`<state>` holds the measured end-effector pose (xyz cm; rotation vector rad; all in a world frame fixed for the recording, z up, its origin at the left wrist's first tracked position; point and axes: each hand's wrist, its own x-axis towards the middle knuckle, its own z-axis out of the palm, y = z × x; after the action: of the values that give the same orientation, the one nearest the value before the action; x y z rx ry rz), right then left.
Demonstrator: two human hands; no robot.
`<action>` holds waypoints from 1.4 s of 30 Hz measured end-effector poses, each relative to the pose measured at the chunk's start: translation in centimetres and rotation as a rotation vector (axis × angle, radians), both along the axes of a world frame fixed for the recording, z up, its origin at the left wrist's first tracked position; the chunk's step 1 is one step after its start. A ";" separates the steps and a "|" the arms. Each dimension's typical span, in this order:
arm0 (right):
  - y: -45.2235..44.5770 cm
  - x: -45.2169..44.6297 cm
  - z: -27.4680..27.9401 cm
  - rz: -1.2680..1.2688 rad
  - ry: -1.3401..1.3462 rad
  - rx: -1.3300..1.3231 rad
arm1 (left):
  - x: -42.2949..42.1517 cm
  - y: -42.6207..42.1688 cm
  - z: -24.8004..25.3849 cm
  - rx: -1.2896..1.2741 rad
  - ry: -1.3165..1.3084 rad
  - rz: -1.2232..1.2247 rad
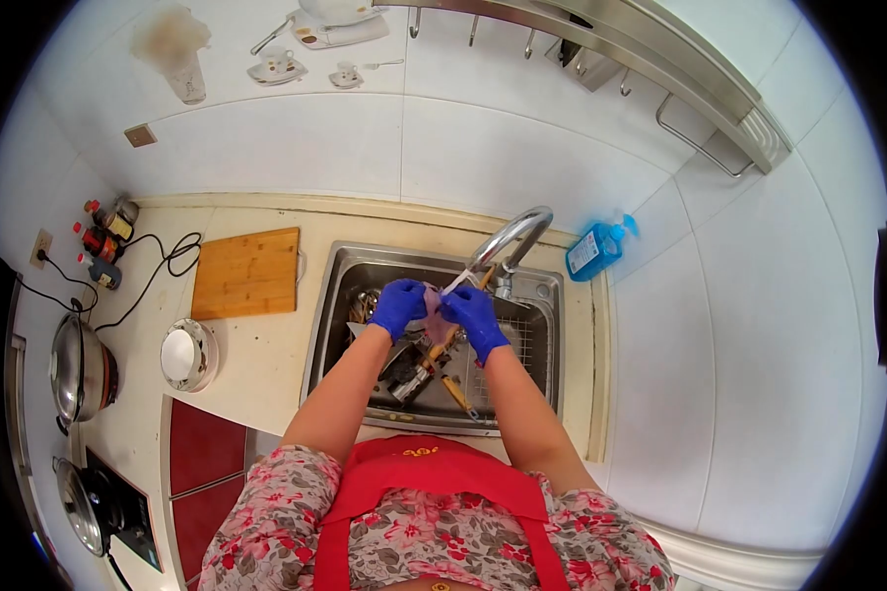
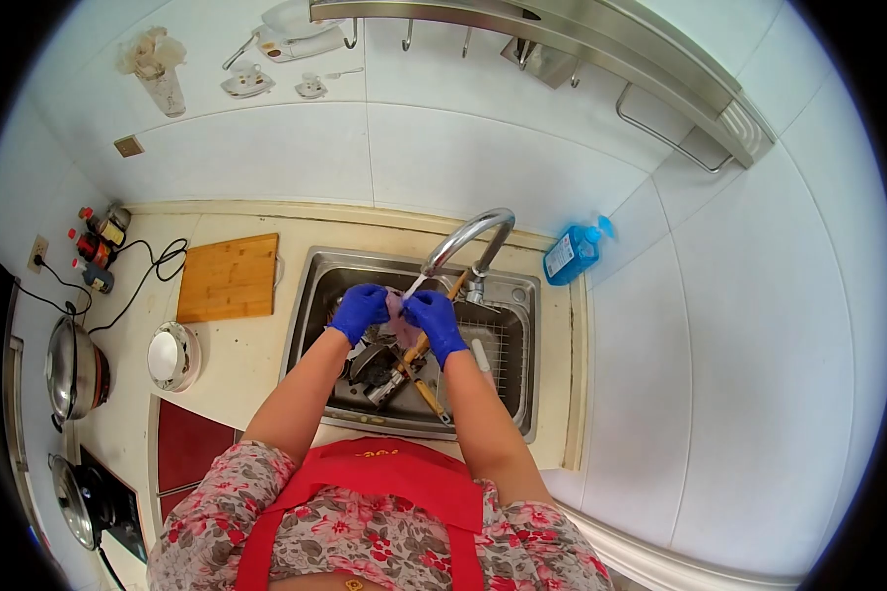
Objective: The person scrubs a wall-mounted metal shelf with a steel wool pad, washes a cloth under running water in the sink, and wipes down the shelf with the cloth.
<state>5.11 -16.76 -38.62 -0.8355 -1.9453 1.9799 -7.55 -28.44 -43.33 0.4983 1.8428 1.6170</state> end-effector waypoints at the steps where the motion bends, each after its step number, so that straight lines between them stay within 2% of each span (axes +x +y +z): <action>1: -0.3 0.1 0.3 -0.011 -0.027 -0.198 | 0.1 -0.2 0.2 0.042 -0.127 0.015; 2: -0.2 0.1 0.2 -0.011 -0.027 -0.198 | 0.1 -0.3 0.3 0.084 -0.255 0.030; 3: -0.2 0.2 0.1 0.062 -0.068 -0.246 | 0.1 -0.2 0.3 0.083 -0.254 0.026; 8: 0.2 0.4 -1.4 0.246 -0.106 -0.402 | 0.2 -1.0 0.3 0.037 0.182 0.051; 10: 0.6 0.0 -3.8 0.355 -0.169 0.243 | 0.4 -1.5 4.9 -0.012 0.198 0.061; 12: 0.2 -0.1 -5.4 0.280 -0.124 0.313 | 0.5 -1.4 6.4 -0.061 0.210 0.074; 14: -0.7 -0.6 -6.1 0.207 -0.076 0.385 | 0.6 -1.0 6.7 -0.044 0.316 -0.027; 15: -1.6 -0.9 -5.6 0.164 0.081 0.282 | 1.6 -1.4 10.1 -0.153 0.194 -0.029; 16: -2.4 -1.2 -5.1 0.119 0.238 0.177 | 2.0 -1.0 10.0 -0.153 0.193 -0.029; 17: -2.4 -1.7 -5.8 0.113 0.236 0.177 | 2.3 -0.4 9.8 -0.154 0.255 -0.079; 19: -1.7 -2.9 -8.3 0.205 -0.165 0.193 | 2.3 -0.2 9.3 -0.153 0.317 -0.127; 20: -1.4 -2.7 -8.2 0.204 -0.166 0.193 | 1.9 -0.4 9.0 -0.064 0.333 -0.090; 21: -1.0 -2.2 -8.1 0.120 -0.148 0.314 | 1.6 -0.6 8.7 0.026 0.350 -0.052; 22: -0.6 -1.8 -8.0 0.036 -0.130 0.434 | 1.1 -0.9 8.4 0.024 0.349 -0.052; 23: -0.3 -1.6 -7.8 0.036 -0.128 0.430 | 0.3 -1.3 7.7 -0.058 0.491 0.010; 24: 0.3 -1.4 -7.4 -0.004 -0.105 0.282 | -0.3 -1.5 7.0 -0.137 0.631 0.072; 25: 0.8 -1.2 -7.1 -0.045 -0.081 0.134 | -1.1 -2.0 6.3 -0.137 0.631 0.072; 26: 1.5 -0.9 -7.4 -0.049 -0.087 0.133 | -1.7 -2.4 5.9 -0.212 0.645 0.121; 28: 2.4 -1.0 -8.1 -0.170 0.068 -0.406 | -2.2 -2.9 5.1 -0.288 0.661 0.173; 29: 2.7 -1.4 -8.6 -0.169 0.069 -0.406 | -2.1 -3.2 5.5 -0.375 0.704 0.159; 31: 3.0 -2.2 -9.4 -0.205 0.157 -0.757 | -2.1 -3.6 5.7 -0.465 0.746 0.144; 32: 3.1 -2.0 -8.8 -0.207 0.154 -0.760 | -2.3 -3.7 5.1 -0.432 0.718 0.149; 34: 3.0 -0.9 -4.9 -0.065 0.056 -0.289 | -2.9 -3.9 3.9 -0.399 0.691 0.156; 36: 1.0 -0.3 1.0 -0.098 0.028 -0.395 | -3.9 -4.1 2.4 -0.365 0.611 0.220; 37: 0.3 -0.3 2.5 -0.133 0.001 -0.499 | -4.1 -4.1 1.3 -0.365 0.610 0.220; 38: 0.2 -0.7 1.9 -0.135 0.000 -0.498 | -4.1 -4.0 0.1 -0.373 0.441 0.141; 39: 0.3 -1.1 0.6 -0.068 0.135 -1.411 | -3.6 -4.1 0.0 -0.381 0.271 0.062; 40: 0.3 -1.7 -0.6 0.030 0.287 -2.318 | -2.8 -3.8 -0.1 -0.381 0.272 0.058; 41: -0.2 -2.3 -1.1 -0.185 0.300 -2.998 | -1.4 -3.0 1.1 -0.317 -0.306 0.056; 42: -0.8 -3.0 -1.1 -0.483 0.026 -3.647 | -0.3 -2.3 1.7 -0.236 -0.882 0.051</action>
<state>2.15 -17.61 -39.77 0.3315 -2.3901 -1.2285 -7.81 -30.70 -41.64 -0.3372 1.3245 1.3041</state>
